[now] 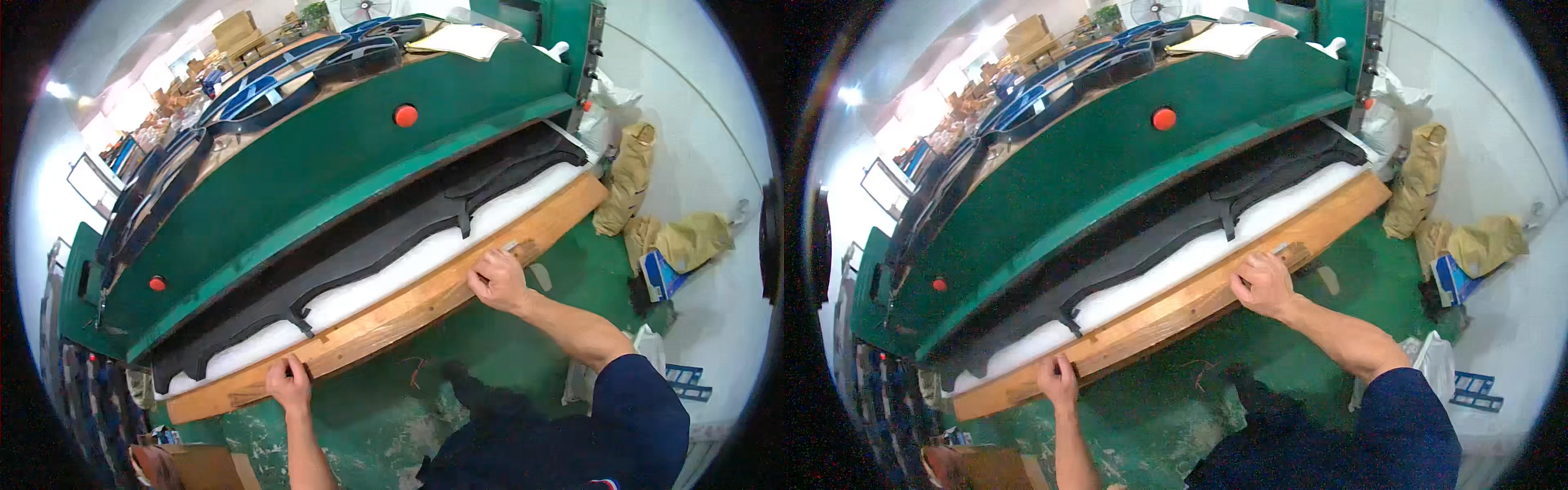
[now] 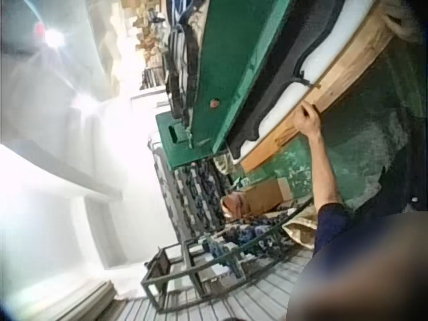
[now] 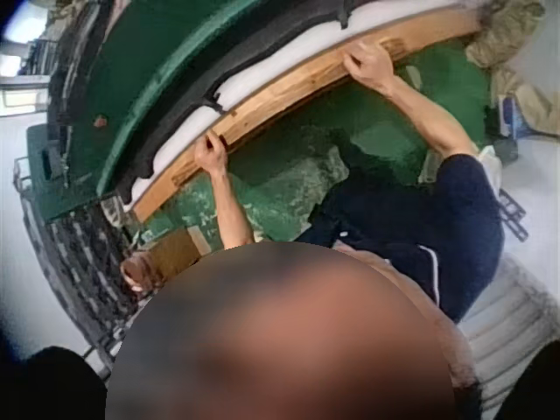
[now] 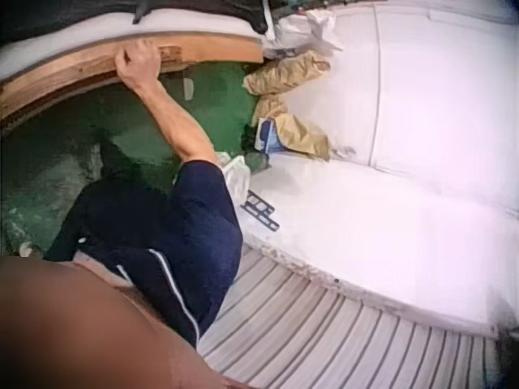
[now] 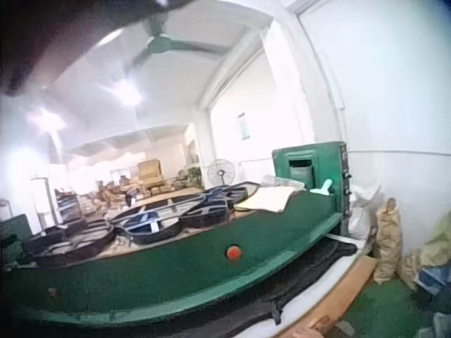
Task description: Operating a hydraulic press to die-cut shapes from leather sheets.
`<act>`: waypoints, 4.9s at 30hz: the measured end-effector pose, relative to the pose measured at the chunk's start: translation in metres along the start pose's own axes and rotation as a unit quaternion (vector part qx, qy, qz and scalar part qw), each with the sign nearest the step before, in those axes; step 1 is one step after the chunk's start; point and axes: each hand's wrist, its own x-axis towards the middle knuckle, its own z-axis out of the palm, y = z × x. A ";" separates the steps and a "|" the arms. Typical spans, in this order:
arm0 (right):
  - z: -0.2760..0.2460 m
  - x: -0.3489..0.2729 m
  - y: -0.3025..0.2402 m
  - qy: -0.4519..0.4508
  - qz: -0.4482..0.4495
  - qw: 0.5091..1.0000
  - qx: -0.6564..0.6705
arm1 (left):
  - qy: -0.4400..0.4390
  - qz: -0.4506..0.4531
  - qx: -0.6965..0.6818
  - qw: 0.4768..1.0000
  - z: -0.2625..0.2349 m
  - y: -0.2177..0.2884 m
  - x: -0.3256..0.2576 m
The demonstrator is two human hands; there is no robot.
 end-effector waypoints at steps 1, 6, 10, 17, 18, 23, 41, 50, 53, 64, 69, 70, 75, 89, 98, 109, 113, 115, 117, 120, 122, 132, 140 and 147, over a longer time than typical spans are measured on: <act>0.001 0.000 -0.001 0.001 -0.002 1.000 0.007 | 0.006 -0.009 0.010 1.000 0.000 -0.008 -0.001; 0.002 0.001 -0.005 -0.048 0.025 0.998 0.029 | -0.041 -0.055 -0.001 0.998 -0.011 -0.009 0.002; 0.004 0.018 -0.008 -0.116 0.027 0.991 0.052 | -0.053 -0.030 -0.001 0.998 -0.019 -0.013 0.020; 0.003 0.170 -0.019 -0.024 0.026 0.990 0.138 | 0.077 0.059 -0.008 0.995 -0.074 -0.056 0.129; 0.011 0.191 -0.029 0.029 0.037 0.989 0.142 | 0.094 0.059 0.001 0.994 -0.082 -0.064 0.157; 0.059 0.253 -0.029 0.080 0.034 0.996 -0.005 | 0.126 0.099 0.017 0.987 -0.089 -0.103 0.248; 0.072 0.267 -0.031 0.090 0.064 0.990 -0.085 | 0.128 0.205 0.101 0.965 -0.067 -0.132 0.256; 0.058 0.267 -0.037 0.098 0.047 0.991 -0.076 | 0.109 0.183 0.095 0.972 -0.076 -0.111 0.252; 0.048 0.263 -0.040 0.070 0.055 0.994 -0.065 | 0.088 0.147 0.094 0.981 -0.082 -0.097 0.247; -0.004 0.150 -0.023 0.042 0.051 0.994 0.088 | -0.104 0.211 -0.032 0.972 -0.070 0.022 0.172; -0.014 0.099 -0.007 0.028 0.147 0.985 0.088 | -0.169 0.194 -0.011 0.966 -0.057 0.022 0.125; -0.013 0.093 -0.006 -0.003 0.162 0.985 0.061 | -0.173 0.161 0.002 0.972 -0.055 0.020 0.114; -0.009 0.089 -0.010 -0.056 0.168 0.984 0.029 | -0.134 0.113 0.015 0.984 -0.041 0.010 0.091; 0.011 0.059 -0.006 -0.037 0.218 0.975 -0.024 | -0.090 0.071 0.075 0.991 -0.021 -0.003 0.062; 0.024 0.017 -0.024 -0.043 0.085 0.991 -0.096 | -0.131 0.117 0.054 0.983 -0.023 -0.005 0.032; 0.013 0.025 -0.030 -0.176 0.164 0.966 -0.090 | -0.247 0.067 0.044 0.966 -0.028 0.000 0.035; 0.010 0.025 -0.031 -0.177 0.144 0.970 -0.089 | -0.203 0.091 0.026 0.974 -0.033 0.000 0.032; 0.006 0.028 -0.036 -0.173 0.127 0.971 -0.105 | -0.205 0.076 0.043 0.975 -0.034 0.003 0.034; 0.003 0.025 -0.039 -0.152 0.133 0.975 -0.090 | -0.174 0.104 0.026 0.979 -0.029 -0.004 0.030; -0.002 0.021 -0.040 -0.164 0.087 0.977 -0.104 | -0.224 0.070 0.051 0.971 -0.034 -0.003 0.029; -0.005 0.017 -0.039 -0.173 0.076 0.977 -0.096 | -0.173 0.103 0.020 0.979 -0.035 -0.008 0.020; -0.037 -0.019 -0.045 -0.190 0.011 0.979 -0.071 | -0.168 0.065 0.035 0.983 -0.058 0.007 -0.017; -0.078 -0.055 -0.066 -0.193 0.004 0.980 -0.052 | -0.142 0.058 0.049 0.987 -0.088 0.018 -0.073; -0.098 -0.083 -0.095 -0.185 0.019 0.981 -0.059 | -0.135 0.051 0.044 0.989 -0.119 0.034 -0.119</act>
